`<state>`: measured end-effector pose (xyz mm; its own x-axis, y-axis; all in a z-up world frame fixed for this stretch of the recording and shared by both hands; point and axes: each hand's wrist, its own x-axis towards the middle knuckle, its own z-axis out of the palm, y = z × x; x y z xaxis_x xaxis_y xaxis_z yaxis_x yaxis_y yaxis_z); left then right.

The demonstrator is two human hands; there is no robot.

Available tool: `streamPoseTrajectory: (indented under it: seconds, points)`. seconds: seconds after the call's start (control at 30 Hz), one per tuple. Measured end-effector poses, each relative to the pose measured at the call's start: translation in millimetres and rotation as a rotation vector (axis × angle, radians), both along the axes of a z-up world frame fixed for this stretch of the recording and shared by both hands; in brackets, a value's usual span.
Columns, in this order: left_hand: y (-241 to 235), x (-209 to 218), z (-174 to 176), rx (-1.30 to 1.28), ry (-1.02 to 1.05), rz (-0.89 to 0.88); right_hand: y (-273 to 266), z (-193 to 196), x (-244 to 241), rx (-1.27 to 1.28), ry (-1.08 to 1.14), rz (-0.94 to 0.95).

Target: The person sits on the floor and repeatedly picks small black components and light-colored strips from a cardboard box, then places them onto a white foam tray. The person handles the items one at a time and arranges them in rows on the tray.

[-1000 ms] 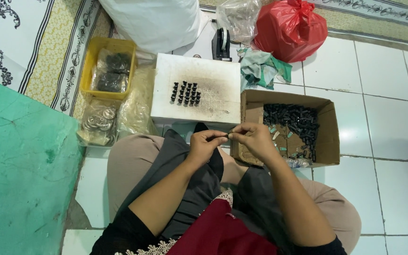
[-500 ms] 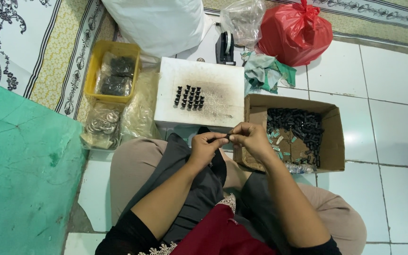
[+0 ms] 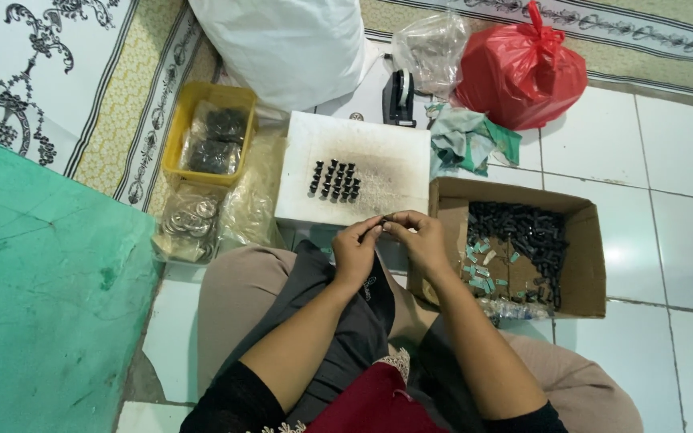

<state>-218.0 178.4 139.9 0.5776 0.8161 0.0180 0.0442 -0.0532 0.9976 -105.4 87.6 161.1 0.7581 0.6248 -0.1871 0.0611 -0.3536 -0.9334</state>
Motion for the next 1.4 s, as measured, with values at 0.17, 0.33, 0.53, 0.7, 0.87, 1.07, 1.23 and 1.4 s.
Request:
streamPoseTrajectory:
  seconds: [0.17, 0.33, 0.53, 0.7, 0.87, 1.07, 1.23, 1.4]
  points:
    - [-1, 6, -3, 0.036, 0.048, 0.067, 23, 9, 16, -0.039, -0.103, 0.036]
    - [-6, 9, -5, 0.186, 0.148, 0.022, 55, -8, 50, -0.048, -0.278, 0.030]
    - [-7, 14, -20, 0.286, 0.269, -0.050, 91, -25, 65, -0.080, -0.372, 0.042]
    - [-8, 10, -2, 0.222, 0.286, -0.097, 109, -35, 66, -0.103, -0.453, 0.088]
    - [-6, 9, 10, 0.262, 0.284, -0.092, 115, -31, 61, -0.123, -0.465, 0.115]
    - [-7, 9, 13, 0.263, 0.278, -0.081, 117, -25, 57, -0.147, -0.507, 0.141]
    - [-7, 10, 3, 0.269, 0.292, -0.078, 114, -22, 56, -0.179, -0.541, 0.173]
    - [-8, 9, 7, 0.271, 0.255, -0.077, 110, -23, 57, -0.166, -0.575, 0.182]
